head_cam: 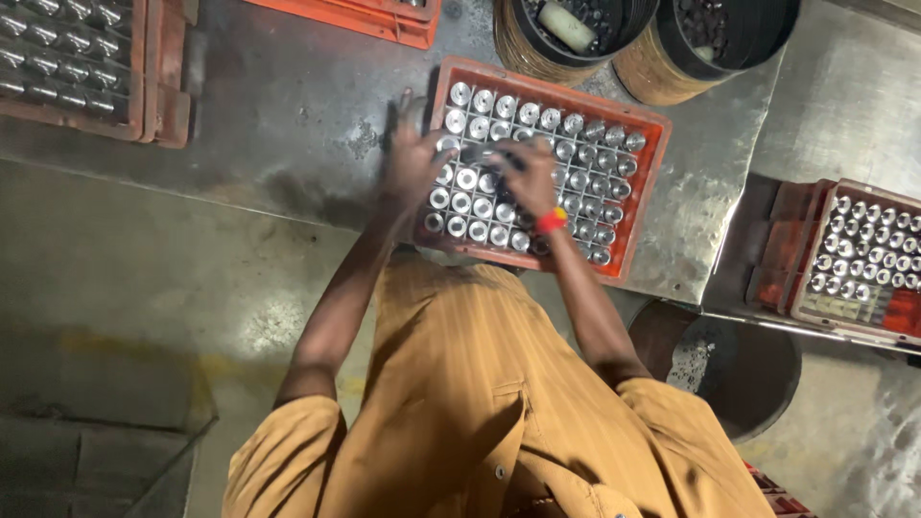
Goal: The person places small metal cup-shaped components one at a time into the cells of a red grid tray on a steel workbench, occasionally rubbing the tray surface with a stone and handling cylindrical metal pieces. They also reach into nearby buckets and crates of parts while filling the tray.
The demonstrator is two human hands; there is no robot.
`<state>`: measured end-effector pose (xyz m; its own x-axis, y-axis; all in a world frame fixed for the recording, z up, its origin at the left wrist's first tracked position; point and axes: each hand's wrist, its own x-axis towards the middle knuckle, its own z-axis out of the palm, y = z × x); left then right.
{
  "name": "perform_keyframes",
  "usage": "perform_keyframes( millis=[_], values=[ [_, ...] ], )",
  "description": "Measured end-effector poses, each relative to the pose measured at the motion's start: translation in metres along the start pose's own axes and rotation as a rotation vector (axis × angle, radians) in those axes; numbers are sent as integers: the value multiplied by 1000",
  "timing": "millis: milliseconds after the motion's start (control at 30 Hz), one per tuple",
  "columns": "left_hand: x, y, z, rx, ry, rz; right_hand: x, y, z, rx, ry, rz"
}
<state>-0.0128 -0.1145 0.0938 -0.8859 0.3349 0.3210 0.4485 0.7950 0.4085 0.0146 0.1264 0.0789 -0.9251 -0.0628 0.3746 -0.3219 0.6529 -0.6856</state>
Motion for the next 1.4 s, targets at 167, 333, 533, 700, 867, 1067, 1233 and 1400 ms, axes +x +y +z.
perform_keyframes(
  millis=[167, 333, 533, 700, 867, 1067, 1233, 1400],
  values=[
    [-7, 20, -3, -991, 39, -794, -13, 3, -8, 816, 208, 559],
    [-28, 35, 31, -478, -205, -564, -32, -13, 30, 290, 1, 571],
    [-47, 32, 43, -99, 10, -155, -41, -24, 35, -152, -105, 74],
    [-72, 31, 52, -461, 14, -290, -52, -29, 21, -38, 1, 129],
    [-74, 29, 74, 139, 47, -276, -56, -31, 43, -243, -181, 33],
    [-50, 16, 47, -101, -17, -258, -40, -17, 32, -69, -196, 41],
    [-45, 4, -5, -690, 15, -383, -42, -6, -13, 434, 104, 286],
    [-60, 30, 18, -953, 116, -541, -72, -25, 9, 644, -46, 776]
  ],
)
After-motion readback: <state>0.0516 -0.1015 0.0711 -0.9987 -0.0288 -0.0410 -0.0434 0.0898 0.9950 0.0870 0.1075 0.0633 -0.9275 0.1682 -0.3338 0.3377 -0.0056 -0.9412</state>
